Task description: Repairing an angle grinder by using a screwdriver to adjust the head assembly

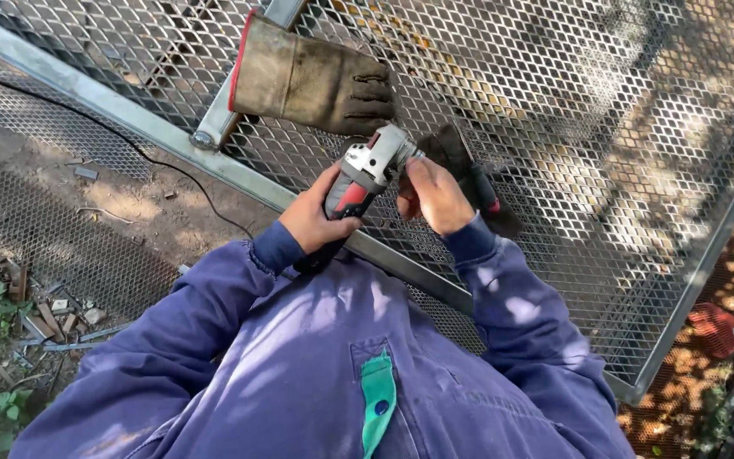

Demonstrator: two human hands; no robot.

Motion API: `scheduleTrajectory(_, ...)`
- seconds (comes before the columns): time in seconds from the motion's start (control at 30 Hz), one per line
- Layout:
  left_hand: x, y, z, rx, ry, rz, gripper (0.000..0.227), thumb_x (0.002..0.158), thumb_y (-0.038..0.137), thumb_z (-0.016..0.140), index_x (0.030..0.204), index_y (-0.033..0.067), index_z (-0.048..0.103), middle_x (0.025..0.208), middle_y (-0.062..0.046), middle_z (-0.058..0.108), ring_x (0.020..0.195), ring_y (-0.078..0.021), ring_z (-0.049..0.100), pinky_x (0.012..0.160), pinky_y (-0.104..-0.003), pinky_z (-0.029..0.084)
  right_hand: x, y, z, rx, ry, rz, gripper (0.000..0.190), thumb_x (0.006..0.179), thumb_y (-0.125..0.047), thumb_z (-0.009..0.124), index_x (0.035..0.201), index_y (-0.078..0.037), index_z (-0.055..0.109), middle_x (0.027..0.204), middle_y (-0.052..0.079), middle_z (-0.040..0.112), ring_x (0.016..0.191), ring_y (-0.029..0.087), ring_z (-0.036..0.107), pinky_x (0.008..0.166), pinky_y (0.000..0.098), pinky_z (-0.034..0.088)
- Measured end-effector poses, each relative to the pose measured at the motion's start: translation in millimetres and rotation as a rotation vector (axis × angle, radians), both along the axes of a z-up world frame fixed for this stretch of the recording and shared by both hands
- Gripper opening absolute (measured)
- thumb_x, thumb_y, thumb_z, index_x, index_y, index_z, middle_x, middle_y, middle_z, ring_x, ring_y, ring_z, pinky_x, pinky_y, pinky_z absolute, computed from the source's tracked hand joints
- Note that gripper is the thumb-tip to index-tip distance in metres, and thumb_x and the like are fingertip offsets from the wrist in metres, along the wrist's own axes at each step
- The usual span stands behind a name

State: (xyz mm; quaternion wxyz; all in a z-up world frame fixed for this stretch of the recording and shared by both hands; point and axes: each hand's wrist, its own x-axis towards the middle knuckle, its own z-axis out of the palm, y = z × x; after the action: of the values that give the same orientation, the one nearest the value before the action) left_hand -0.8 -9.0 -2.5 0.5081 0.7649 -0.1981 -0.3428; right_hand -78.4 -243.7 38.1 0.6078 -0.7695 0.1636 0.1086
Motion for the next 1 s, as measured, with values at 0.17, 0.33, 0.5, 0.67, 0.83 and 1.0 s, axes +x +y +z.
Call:
scheduleTrajectory(0.17,-0.7,0.9,-4.0,-0.005,-0.023,-0.058,0.111,0.066,0.046,0.087,0.160,0.0369,0.029,0.125,-0.025,0.069,0.118,-0.0511,0.063,0.105,-0.058,0.049,-10.0,-23.0,-31.7,-0.904,-0.536,0.047,0.067,0.101,-0.067,0.046,0.118,-0.003,0.057,0.082,0.027,0.067,0.080,0.047,0.071,0.072,0.0541,0.056)
scheduleTrajectory(0.33,-4.9,-0.6,2.4,0.024,-0.031,-0.057,0.110,0.067,0.046,0.087,0.160,0.0388,0.028,0.121,-0.024,0.071,0.115,-0.0488,0.065,0.102,-0.056,0.051,6.2,-24.0,-73.7,-1.067,-0.734,-0.155,0.050,0.097,-0.061,0.044,0.099,-0.013,0.060,0.073,0.008,0.053,0.071,0.035,0.065,0.067,0.0429,0.054)
scheduleTrajectory(0.5,-11.6,-1.9,8.5,0.073,-0.046,-0.005,0.112,0.067,0.046,0.086,0.161,0.0399,0.026,0.116,-0.027,0.072,0.113,-0.0495,0.066,0.101,-0.055,0.051,24.5,-12.1,-77.9,-0.814,-0.892,-0.318,0.027,0.095,-0.032,0.049,0.091,-0.010,0.062,0.058,0.009,0.051,0.052,0.037,0.059,0.053,0.0400,0.051)
scheduleTrajectory(0.67,-8.6,-3.9,1.4,0.083,-0.005,0.041,0.107,0.068,0.047,0.085,0.159,0.0383,0.029,0.118,-0.028,0.071,0.115,-0.0485,0.066,0.101,-0.054,0.052,39.1,-34.7,-127.4,-1.134,-1.217,-0.111,0.006,0.105,0.001,0.048,0.110,0.004,0.051,0.091,0.034,0.066,0.058,0.049,0.059,0.037,0.0471,0.038)
scheduleTrajectory(0.83,-3.6,-2.0,-5.8,0.052,0.018,0.072,0.106,0.068,0.047,0.087,0.158,0.0350,0.033,0.124,-0.028,0.068,0.119,-0.0478,0.064,0.104,-0.054,0.049,20.4,-12.2,-75.0,-0.567,-0.509,-0.129,0.067,0.112,-0.044,0.033,0.128,0.019,0.050,0.115,0.046,0.053,0.088,0.055,0.046,0.075,0.0532,0.033)
scheduleTrajectory(1.0,-8.0,6.5,14.3,-0.076,-0.003,0.085,0.111,0.065,0.040,0.090,0.160,0.0330,0.033,0.136,-0.025,0.064,0.125,-0.0494,0.060,0.109,-0.055,0.047,-13.0,-4.3,-72.8,-0.164,-0.510,-0.098,0.075,0.108,-0.057,0.022,0.146,0.000,0.054,0.143,0.027,0.056,0.135,0.040,0.053,0.116,0.0485,0.037)
